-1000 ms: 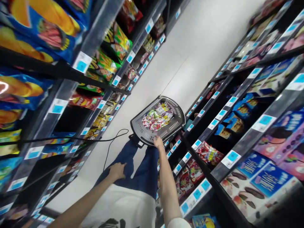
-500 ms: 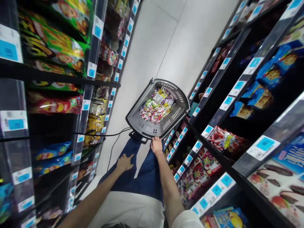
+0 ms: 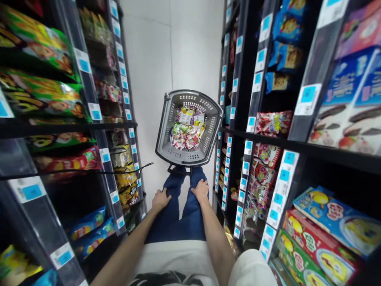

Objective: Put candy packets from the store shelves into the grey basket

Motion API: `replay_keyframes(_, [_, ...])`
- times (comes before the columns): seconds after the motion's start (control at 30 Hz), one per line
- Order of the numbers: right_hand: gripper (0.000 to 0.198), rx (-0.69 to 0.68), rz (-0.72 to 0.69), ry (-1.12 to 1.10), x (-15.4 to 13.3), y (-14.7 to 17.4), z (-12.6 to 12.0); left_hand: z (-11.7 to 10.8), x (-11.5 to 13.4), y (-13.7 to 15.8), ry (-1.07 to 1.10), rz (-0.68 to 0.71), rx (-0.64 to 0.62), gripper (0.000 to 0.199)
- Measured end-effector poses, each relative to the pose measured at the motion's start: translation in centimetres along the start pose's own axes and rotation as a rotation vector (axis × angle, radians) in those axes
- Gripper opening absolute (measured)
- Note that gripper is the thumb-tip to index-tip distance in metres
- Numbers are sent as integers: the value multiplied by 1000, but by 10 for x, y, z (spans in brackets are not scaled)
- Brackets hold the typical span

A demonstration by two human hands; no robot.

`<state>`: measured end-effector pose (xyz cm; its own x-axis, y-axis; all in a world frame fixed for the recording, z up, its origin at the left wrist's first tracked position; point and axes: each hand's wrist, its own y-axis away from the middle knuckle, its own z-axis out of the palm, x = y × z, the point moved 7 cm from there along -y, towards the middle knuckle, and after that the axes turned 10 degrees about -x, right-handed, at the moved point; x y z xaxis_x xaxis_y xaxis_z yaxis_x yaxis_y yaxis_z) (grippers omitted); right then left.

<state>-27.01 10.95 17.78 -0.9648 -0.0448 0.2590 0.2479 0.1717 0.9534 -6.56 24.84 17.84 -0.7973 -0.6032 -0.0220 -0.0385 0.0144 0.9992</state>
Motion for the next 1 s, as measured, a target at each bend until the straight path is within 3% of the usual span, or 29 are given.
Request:
replay_keyframes(0.5, [43, -135, -49, -161, 35, -21, 147, 69, -7, -17, -190, 6, -17, 50])
replay_keyframes(0.73, [48, -77, -81, -254, 65, -12, 202, 91, 0, -5, -277, -2, 89, 50])
replay_keyframes(0.87, [64, 5, -94, -322, 79, -12, 228, 97, -13, 0, -266, -11, 176, 51])
replay_keyframes(1.0, [62, 37, -88, -383, 83, -18, 248, 94, -28, 6, -238, -67, 262, 50])
